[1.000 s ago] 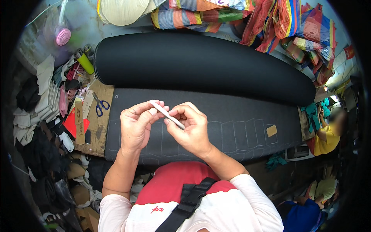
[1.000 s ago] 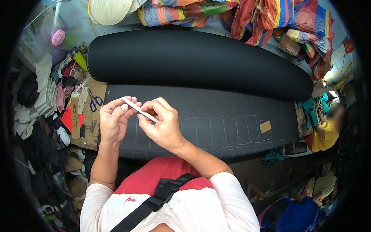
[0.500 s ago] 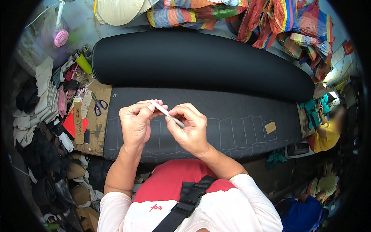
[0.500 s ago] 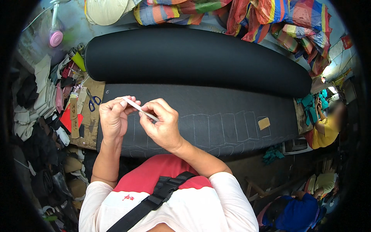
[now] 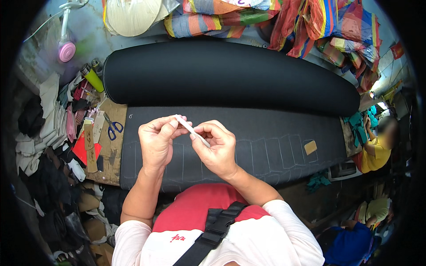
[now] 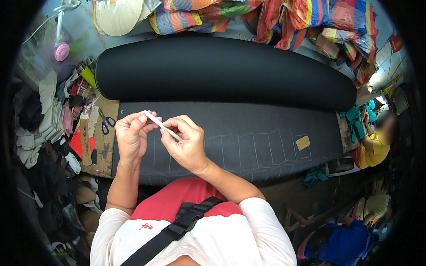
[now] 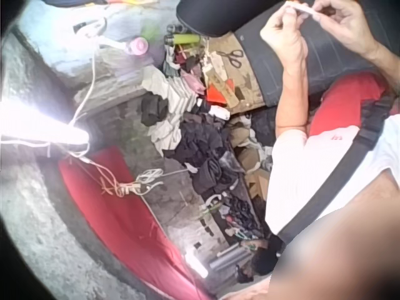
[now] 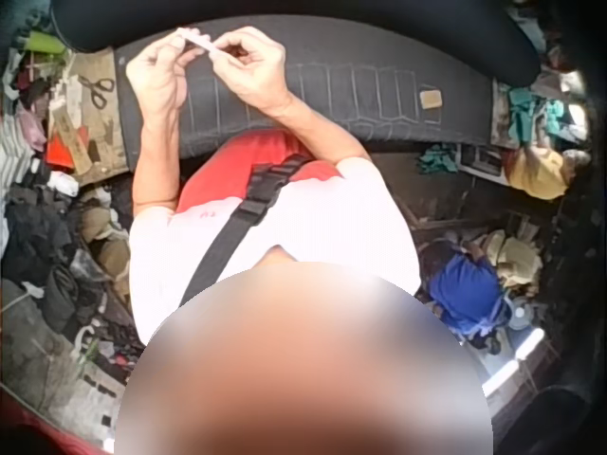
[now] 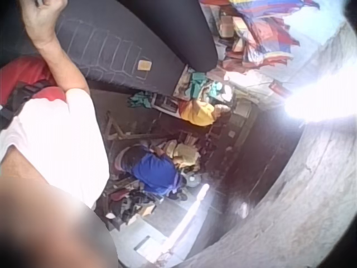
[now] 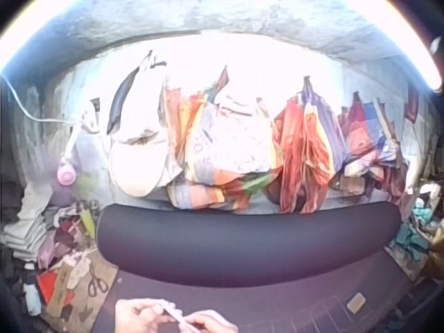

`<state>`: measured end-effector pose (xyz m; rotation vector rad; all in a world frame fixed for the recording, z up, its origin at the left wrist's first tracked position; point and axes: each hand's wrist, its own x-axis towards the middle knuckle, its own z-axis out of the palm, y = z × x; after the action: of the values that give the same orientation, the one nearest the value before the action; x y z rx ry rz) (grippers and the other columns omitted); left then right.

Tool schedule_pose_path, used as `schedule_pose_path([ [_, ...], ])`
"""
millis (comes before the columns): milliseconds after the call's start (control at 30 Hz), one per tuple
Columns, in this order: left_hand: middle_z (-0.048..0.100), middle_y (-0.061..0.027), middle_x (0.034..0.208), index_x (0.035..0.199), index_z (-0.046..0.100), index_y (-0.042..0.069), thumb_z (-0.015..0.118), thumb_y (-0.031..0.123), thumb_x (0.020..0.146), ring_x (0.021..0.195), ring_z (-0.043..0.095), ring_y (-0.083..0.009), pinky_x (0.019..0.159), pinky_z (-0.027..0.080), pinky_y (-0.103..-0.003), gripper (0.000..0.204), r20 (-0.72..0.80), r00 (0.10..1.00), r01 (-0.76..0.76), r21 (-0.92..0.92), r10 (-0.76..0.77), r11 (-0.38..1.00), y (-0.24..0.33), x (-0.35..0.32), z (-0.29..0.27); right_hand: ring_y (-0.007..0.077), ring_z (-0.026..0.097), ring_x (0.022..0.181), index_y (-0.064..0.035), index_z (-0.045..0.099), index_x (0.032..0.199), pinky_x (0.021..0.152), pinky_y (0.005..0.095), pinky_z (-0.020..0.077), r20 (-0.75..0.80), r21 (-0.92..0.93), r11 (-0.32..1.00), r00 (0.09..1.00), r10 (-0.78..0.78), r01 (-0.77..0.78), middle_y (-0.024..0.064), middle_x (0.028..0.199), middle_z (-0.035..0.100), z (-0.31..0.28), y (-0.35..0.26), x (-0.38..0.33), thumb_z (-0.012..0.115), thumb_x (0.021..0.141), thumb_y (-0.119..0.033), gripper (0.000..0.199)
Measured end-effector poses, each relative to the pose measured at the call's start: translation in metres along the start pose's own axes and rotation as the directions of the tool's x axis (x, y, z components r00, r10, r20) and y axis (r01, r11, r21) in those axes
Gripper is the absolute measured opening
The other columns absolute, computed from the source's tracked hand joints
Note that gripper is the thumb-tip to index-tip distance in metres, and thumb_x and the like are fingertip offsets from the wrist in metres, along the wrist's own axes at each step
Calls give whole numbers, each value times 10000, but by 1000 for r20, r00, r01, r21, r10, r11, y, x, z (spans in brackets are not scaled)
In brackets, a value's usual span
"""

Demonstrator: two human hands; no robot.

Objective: The person uses a small rectangular template and a white marker to draw repeated rectangular outlines on a large roll of dark fabric. They repeatedly reposition the template and trace its edges to create a grid of marked sections on the fabric surface.

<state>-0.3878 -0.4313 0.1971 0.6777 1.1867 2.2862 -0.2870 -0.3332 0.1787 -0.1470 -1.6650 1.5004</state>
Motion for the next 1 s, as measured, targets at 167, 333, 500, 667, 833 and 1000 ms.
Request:
schedule_pose_path([
  [167, 670, -190, 867, 916, 664, -92, 599, -15, 843, 785, 677, -237, 715, 582, -327, 124, -39, 999, 4, 39, -2, 999, -3, 8, 0, 124, 626, 649, 49, 621, 859, 552, 224, 507, -23, -125, 990, 997, -67, 63, 94, 828, 597, 1, 8, 7, 647, 745, 74, 120],
  [333, 675, -178, 851, 917, 671, -79, 615, -4, 842, 746, 673, -199, 701, 575, -288, 120, -38, 998, 56, 134, -52, 989, -1, 17, -3, 117, 627, 608, 51, 626, 853, 501, 215, 505, -28, -218, 969, 992, -122, 113, 98, 813, 599, -2, 11, 14, 652, 733, 77, 126],
  [500, 674, -167, 822, 901, 673, -75, 615, -11, 841, 725, 669, -188, 688, 571, -282, 105, -3, 999, 45, 175, -45, 984, -4, 25, -4, 95, 593, 613, 54, 626, 844, 518, 207, 478, -18, -281, 949, 988, -154, 142, 85, 815, 594, -6, 11, 19, 657, 724, 94, 131],
  [667, 671, -170, 809, 877, 666, -79, 585, -32, 840, 712, 675, -204, 673, 574, -300, 101, 41, 999, -7, 215, -2, 976, -10, 33, -3, 89, 585, 607, 54, 624, 844, 511, 205, 471, -19, -301, 944, 988, -152, 140, 85, 816, 593, -10, 14, 21, 659, 726, 90, 128],
  [833, 671, -166, 795, 892, 664, -77, 586, -14, 849, 696, 672, -197, 661, 570, -295, 108, 38, 999, 8, 232, -18, 973, -13, 37, 2, 78, 585, 678, 76, 616, 876, 544, 190, 470, -32, -108, 994, 999, -24, 20, 86, 873, 584, -14, 19, 22, 633, 770, 101, 111],
  [1000, 671, -167, 796, 908, 659, -82, 590, 13, 864, 699, 671, -195, 663, 571, -293, 125, 17, 997, 74, 195, -79, 978, -14, 40, 8, 79, 588, 710, 89, 608, 901, 580, 184, 478, -31, -55, 998, 999, 30, -31, 86, 899, 578, -17, 24, 22, 618, 798, 99, 104],
])
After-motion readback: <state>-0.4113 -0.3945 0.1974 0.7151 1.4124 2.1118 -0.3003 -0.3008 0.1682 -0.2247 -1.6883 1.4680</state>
